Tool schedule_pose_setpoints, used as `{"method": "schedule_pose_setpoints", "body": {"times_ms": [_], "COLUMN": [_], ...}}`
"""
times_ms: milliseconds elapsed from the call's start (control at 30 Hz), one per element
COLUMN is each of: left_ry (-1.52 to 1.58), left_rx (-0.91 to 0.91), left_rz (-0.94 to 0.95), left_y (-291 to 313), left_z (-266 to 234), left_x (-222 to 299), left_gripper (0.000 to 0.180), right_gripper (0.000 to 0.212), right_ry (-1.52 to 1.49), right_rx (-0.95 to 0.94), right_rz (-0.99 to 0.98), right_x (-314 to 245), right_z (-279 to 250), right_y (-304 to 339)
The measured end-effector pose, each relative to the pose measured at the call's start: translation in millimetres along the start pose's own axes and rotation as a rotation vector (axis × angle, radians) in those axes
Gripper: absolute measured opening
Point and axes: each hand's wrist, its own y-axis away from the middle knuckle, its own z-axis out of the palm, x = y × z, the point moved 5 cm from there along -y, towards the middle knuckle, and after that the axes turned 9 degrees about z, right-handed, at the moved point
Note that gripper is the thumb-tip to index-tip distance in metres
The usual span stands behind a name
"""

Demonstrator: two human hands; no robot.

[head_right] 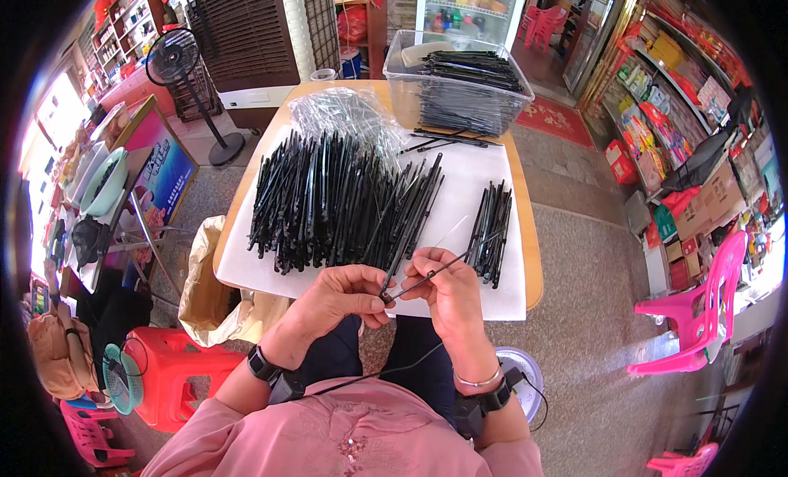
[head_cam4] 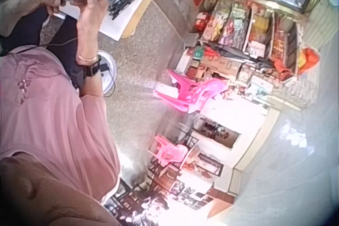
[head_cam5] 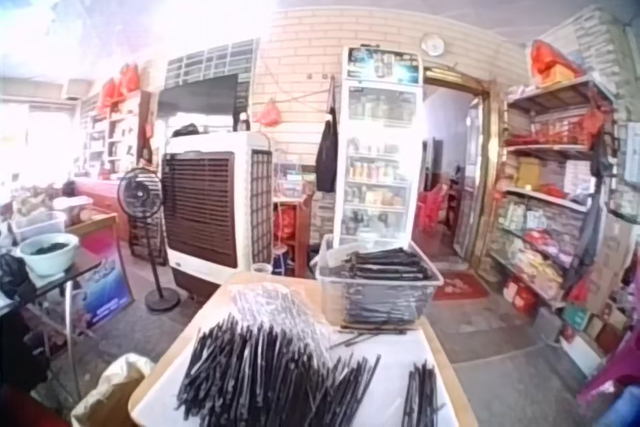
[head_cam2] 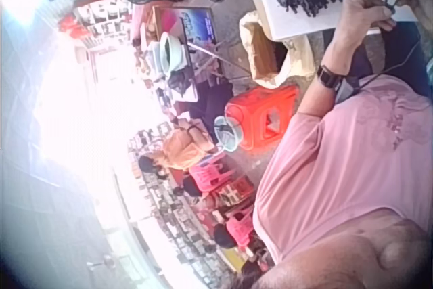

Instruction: Sorting and assembling black plastic stems or components at a workshop table.

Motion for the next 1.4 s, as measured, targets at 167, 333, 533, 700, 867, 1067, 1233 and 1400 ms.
{"method": "schedule_pose_setpoints", "body": {"times_ms": [167, 333, 533, 700, 867, 1067, 1233, 1400], "left_ry": [0.009, -0.039, -0.076, -0.151, -0.222, -0.507, -0.538, -0.325], "left_rx": [-0.012, -0.022, -0.072, 0.187, 0.297, 0.141, 0.146, 0.154], "left_rz": [0.000, -0.030, -0.035, 0.068, 0.092, 0.132, 0.074, 0.111], "left_y": [0, 1, 1, -4, -4, -5, -9, -10], "left_z": [1, 0, 4, -7, -14, -2, 9, 9], "left_x": [1, 0, 1, 2, 0, -4, 8, 4], "left_gripper": [0.027, 0.027, 0.024, 0.013, 0.012, 0.016, 0.009, 0.008], "right_gripper": [0.016, 0.014, 0.016, 0.014, 0.014, 0.013, 0.011, 0.011], "right_ry": [0.002, 0.045, 0.115, 0.161, 0.232, 0.388, 0.439, 0.409], "right_rx": [0.005, 0.034, 0.028, 0.096, 0.006, -0.007, -0.074, -0.113], "right_rz": [0.026, 0.066, 0.065, -0.187, -0.236, -0.153, -0.119, -0.095], "right_x": [3, 7, 11, -2, -15, -16, -15, -17], "right_z": [-1, -3, -4, 7, 20, 16, 25, 25], "right_y": [-2, -5, -8, 3, 12, 12, 18, 19]}}
